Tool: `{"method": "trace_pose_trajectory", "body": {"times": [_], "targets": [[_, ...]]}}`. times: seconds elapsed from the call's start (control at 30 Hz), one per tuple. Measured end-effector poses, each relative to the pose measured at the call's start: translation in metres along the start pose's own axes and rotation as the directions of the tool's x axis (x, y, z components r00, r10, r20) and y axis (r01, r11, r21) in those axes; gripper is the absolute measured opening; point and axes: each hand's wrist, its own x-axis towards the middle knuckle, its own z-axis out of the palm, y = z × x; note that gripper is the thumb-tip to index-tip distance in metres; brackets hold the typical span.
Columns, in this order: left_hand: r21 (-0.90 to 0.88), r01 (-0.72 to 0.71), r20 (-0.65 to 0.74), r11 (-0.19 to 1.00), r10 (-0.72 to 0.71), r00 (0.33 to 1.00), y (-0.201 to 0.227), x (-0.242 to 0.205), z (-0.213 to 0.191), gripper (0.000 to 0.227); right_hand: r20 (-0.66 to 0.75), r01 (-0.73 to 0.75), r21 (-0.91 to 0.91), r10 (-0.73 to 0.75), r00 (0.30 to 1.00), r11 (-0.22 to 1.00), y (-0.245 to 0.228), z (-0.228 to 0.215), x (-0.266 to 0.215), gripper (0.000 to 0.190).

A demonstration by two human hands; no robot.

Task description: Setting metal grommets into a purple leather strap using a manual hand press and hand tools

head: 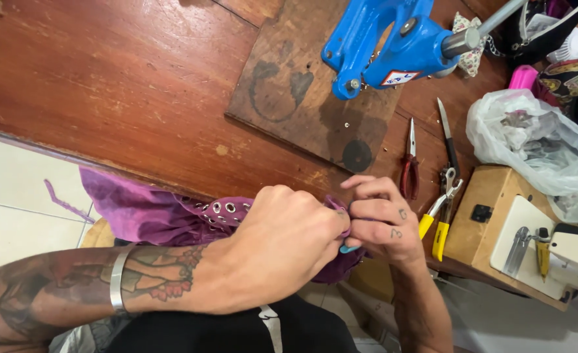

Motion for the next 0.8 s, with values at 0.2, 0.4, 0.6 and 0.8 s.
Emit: {"method": "trace_pose_trajectory", "body": {"times": [0.2, 0.4, 0.6, 0.8], "targets": [[-0.143, 0.016, -0.039, 0.990, -0.021, 0.999, -0.005, 0.001, -0.004, 0.019, -0.014, -0.035, 0.166, 0.038, 0.999, 0.985, 0.000, 0.006, 0.001, 0.023], [-0.183, 0.062, -0.042, 0.981, -0.071, 0.997, -0.005, 0.000, -0.004, 0.023, 0.041, -0.048, 0.220, 0.041, 0.998, 0.974, 0.000, 0.002, 0.001, 0.023], [-0.151, -0.063, -0.043, 0.986, 0.058, 0.997, -0.006, -0.006, -0.006, 0.012, 0.135, -0.101, 0.252, 0.069, 0.988, 0.962, -0.001, -0.002, 0.000, 0.022], [-0.135, -0.080, -0.031, 0.988, 0.077, 0.997, -0.001, -0.006, -0.009, 0.014, 0.108, -0.088, 0.250, 0.063, 0.992, 0.964, 0.003, 0.004, 0.000, 0.024]]}}
